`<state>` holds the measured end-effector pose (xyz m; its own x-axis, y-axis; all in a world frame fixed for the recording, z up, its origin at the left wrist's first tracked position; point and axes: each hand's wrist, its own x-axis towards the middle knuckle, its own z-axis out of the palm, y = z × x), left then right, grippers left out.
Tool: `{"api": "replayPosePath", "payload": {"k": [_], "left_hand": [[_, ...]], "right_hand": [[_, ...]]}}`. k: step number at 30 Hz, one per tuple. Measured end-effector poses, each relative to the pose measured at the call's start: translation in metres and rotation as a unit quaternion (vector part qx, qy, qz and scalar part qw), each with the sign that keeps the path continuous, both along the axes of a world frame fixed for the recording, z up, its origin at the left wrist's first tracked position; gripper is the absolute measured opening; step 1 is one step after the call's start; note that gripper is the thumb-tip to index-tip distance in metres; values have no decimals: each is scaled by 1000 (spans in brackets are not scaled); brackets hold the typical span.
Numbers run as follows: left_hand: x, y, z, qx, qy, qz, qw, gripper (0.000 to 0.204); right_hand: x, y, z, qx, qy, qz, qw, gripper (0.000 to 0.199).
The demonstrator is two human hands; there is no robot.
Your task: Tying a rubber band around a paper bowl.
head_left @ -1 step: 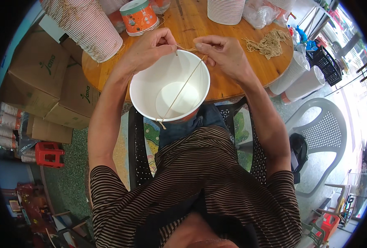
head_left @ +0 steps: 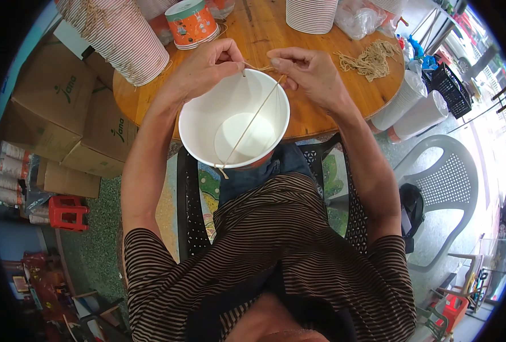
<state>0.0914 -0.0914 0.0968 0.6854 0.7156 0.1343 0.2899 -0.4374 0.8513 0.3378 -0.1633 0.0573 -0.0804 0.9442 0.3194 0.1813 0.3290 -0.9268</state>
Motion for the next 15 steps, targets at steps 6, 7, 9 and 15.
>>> {"api": "replayPosePath", "payload": {"k": [6,7,9,15], "left_hand": [[-1,0,-2,8,-4,-7,1000,10],[-1,0,-2,7,-5,-6,1000,10],[1,-2,-1,6,-5,-6,1000,10],[4,-8,0,3,-37,-3,999,13]], "right_hand": [[3,2,-2,-14,31,48,998,37],[3,1,-1,-26,26,54,998,36],[2,-1,3,-30,-2,44,999,35],[-2,1,3,-52,-29,40,997,31]]}}
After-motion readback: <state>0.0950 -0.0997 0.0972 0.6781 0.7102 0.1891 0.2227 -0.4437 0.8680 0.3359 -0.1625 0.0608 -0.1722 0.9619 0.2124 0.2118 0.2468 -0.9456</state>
